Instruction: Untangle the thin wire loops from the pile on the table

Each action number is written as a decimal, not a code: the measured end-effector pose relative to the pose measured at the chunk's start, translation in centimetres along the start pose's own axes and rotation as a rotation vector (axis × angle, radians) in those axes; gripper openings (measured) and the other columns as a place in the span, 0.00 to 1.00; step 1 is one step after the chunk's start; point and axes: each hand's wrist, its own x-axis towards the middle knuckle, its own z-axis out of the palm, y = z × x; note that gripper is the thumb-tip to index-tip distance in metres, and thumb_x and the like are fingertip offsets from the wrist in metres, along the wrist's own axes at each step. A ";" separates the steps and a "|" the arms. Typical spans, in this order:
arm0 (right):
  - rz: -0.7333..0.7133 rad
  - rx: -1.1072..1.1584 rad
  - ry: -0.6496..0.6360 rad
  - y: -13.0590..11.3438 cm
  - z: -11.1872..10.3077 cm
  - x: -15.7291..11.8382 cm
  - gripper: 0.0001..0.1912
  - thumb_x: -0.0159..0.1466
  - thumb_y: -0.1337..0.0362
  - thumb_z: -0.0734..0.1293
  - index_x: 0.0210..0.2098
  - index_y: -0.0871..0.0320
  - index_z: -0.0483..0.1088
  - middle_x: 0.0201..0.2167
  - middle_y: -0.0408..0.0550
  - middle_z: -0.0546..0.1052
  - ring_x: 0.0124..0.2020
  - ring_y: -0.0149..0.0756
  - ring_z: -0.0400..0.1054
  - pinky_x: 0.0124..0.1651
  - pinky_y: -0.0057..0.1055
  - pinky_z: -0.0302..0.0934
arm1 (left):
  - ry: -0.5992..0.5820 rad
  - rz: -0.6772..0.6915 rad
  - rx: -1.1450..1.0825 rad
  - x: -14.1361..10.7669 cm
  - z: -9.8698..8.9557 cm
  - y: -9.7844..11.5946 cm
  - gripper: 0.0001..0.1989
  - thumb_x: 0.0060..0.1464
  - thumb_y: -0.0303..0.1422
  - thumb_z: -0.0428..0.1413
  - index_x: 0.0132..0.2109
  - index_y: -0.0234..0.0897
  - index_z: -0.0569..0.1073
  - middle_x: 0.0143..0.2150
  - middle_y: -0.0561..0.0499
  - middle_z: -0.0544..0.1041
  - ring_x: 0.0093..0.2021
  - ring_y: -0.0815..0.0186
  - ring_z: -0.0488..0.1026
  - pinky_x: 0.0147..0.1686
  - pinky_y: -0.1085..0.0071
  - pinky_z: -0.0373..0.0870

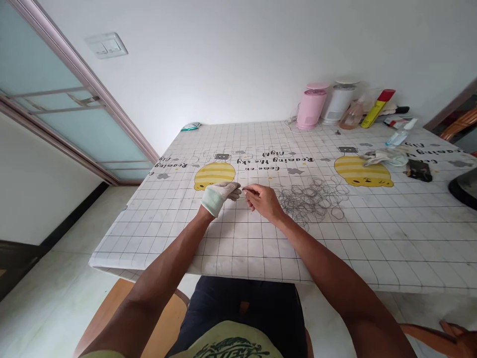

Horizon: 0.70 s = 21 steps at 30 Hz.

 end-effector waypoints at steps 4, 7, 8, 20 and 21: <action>-0.025 -0.072 -0.032 0.4 0.5 -0.3 0.21 0.68 0.52 0.69 0.53 0.59 0.77 0.27 0.44 0.75 0.25 0.33 0.70 0.26 0.30 0.70 | 0.061 0.001 -0.023 -0.1 0.2 0.6 0.09 0.55 0.36 0.62 0.35 0.33 0.81 0.31 0.46 0.81 0.29 0.68 0.75 0.32 0.70 0.72; -0.058 -0.125 -0.010 1.0 0.9 -0.4 0.22 0.70 0.54 0.66 0.58 0.58 0.77 0.26 0.44 0.75 0.23 0.33 0.69 0.25 0.30 0.69 | 0.065 -0.012 -0.003 -0.3 0.2 1.0 0.09 0.54 0.35 0.62 0.33 0.33 0.80 0.30 0.46 0.80 0.28 0.68 0.74 0.31 0.70 0.72; -0.072 -0.146 0.008 1.2 1.0 -0.4 0.23 0.70 0.54 0.65 0.59 0.58 0.76 0.26 0.44 0.75 0.23 0.33 0.68 0.24 0.30 0.68 | 0.065 -0.018 0.007 -0.3 0.3 1.1 0.09 0.54 0.35 0.62 0.32 0.33 0.80 0.29 0.47 0.80 0.28 0.67 0.74 0.31 0.70 0.72; 0.005 -0.129 0.031 1.5 2.6 -0.6 0.22 0.70 0.56 0.63 0.59 0.56 0.76 0.27 0.44 0.75 0.23 0.33 0.70 0.25 0.28 0.67 | 0.077 -0.013 -0.122 -0.1 0.7 0.4 0.08 0.55 0.34 0.59 0.30 0.35 0.74 0.28 0.49 0.77 0.25 0.72 0.69 0.29 0.73 0.70; -0.004 -0.138 0.035 1.4 2.8 -0.7 0.22 0.70 0.57 0.63 0.59 0.56 0.77 0.26 0.43 0.74 0.23 0.33 0.70 0.25 0.28 0.67 | 0.084 -0.038 -0.127 0.0 0.8 0.3 0.08 0.55 0.34 0.59 0.30 0.35 0.74 0.28 0.50 0.77 0.25 0.72 0.68 0.29 0.73 0.69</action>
